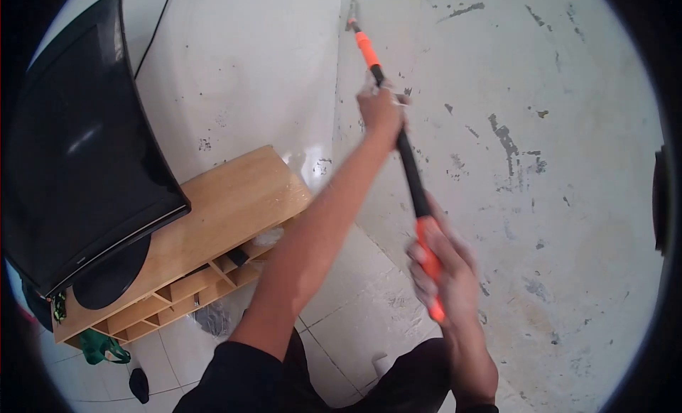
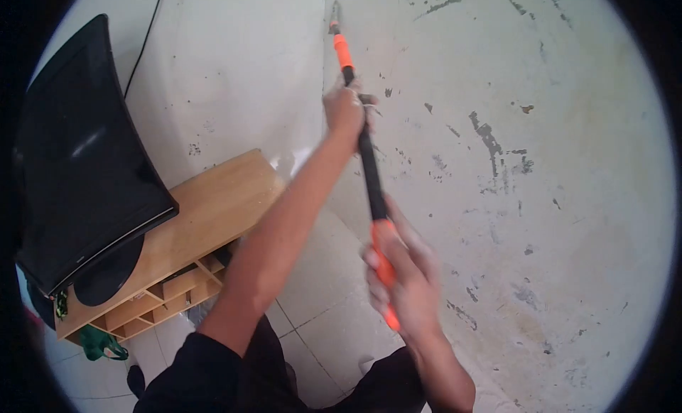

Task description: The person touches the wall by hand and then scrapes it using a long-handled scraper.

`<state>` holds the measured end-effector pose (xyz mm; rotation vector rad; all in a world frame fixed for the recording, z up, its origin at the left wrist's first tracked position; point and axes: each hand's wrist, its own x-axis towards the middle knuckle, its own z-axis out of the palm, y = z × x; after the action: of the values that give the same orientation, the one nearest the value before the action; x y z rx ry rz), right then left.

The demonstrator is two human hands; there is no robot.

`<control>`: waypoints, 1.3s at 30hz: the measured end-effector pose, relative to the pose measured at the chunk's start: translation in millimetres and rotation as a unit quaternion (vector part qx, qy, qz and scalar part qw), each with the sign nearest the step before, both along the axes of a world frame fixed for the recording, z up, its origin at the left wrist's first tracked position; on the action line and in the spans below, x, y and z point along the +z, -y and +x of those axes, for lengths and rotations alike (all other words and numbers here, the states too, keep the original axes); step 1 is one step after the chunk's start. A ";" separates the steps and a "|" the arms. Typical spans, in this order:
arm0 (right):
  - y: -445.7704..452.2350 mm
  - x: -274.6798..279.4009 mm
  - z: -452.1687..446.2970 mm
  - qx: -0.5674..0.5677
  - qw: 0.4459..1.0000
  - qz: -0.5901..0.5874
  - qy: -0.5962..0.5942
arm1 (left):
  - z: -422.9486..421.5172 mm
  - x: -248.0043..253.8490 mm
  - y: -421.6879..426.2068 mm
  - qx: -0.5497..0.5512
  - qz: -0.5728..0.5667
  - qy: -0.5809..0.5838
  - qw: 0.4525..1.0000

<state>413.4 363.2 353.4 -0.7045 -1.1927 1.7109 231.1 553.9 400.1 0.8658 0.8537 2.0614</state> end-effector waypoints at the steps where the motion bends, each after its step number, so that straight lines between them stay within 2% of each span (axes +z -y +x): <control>1: 0.2 2.7 -14.5 -0.001 1.000 0.007 -0.002 | -17.7 4.4 -3.2 -0.001 -0.008 -0.017 1.000; 2: 1.6 4.9 -29.1 0.009 1.000 0.019 -0.003 | -30.5 7.9 -4.1 -0.031 -0.020 -0.005 0.999; 6: 17.2 4.4 -21.7 0.006 1.000 0.010 -0.025 | -16.5 8.7 17.2 -0.032 -0.037 -0.015 0.999; 8: 38.7 7.7 8.0 0.007 0.999 -0.004 -0.036 | 11.0 5.6 29.9 -0.030 -0.036 -0.009 0.999; 14: 126.3 -30.3 95.2 -0.083 0.992 -0.042 -0.081 | 125.9 -14.5 119.1 -0.104 0.072 0.006 0.992; 16: 150.3 -66.1 126.1 -0.110 0.991 -0.026 -0.077 | 156.2 -29.3 143.6 -0.145 0.062 0.014 0.987; 17: 150.8 -62.2 124.4 -0.110 0.991 -0.029 -0.077 | 156.6 -32.3 145.8 -0.145 0.059 0.014 0.988; 19: 146.7 -52.3 117.1 -0.105 0.992 -0.075 0.006 | 153.1 -31.8 143.3 -0.149 0.060 0.003 0.987; 20: 138.8 -58.3 114.1 -0.105 0.992 -0.069 0.003 | 147.7 -29.5 138.2 -0.149 0.065 0.001 0.987; 22: 120.5 -68.7 100.2 -0.080 0.992 -0.007 -0.095 | 130.6 -24.2 123.5 -0.132 0.073 -0.027 0.988; 24: 100.6 -51.6 83.2 -0.098 0.992 -0.021 -0.079 | 113.9 -11.7 101.7 -0.113 0.092 -0.021 0.989; 29: 28.4 -0.3 32.5 -0.048 0.996 0.071 -0.008 | 50.0 36.6 27.7 -0.010 0.076 -0.044 0.996; 32: 0.3 38.1 -13.6 -0.012 0.995 0.099 -0.003 | -4.0 73.4 -1.4 0.003 0.047 -0.062 0.997; 36: 4.9 55.5 -46.1 0.000 0.994 0.107 -0.025 | -42.8 96.9 4.0 -0.026 0.007 -0.072 0.997; 39: 23.4 46.4 -30.2 0.009 0.995 0.095 -0.040 | -19.1 80.7 15.4 -0.013 0.009 -0.092 0.996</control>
<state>383.2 339.8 399.8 -0.5053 -1.2885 1.6002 212.0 538.5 480.8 1.0836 0.9182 1.9924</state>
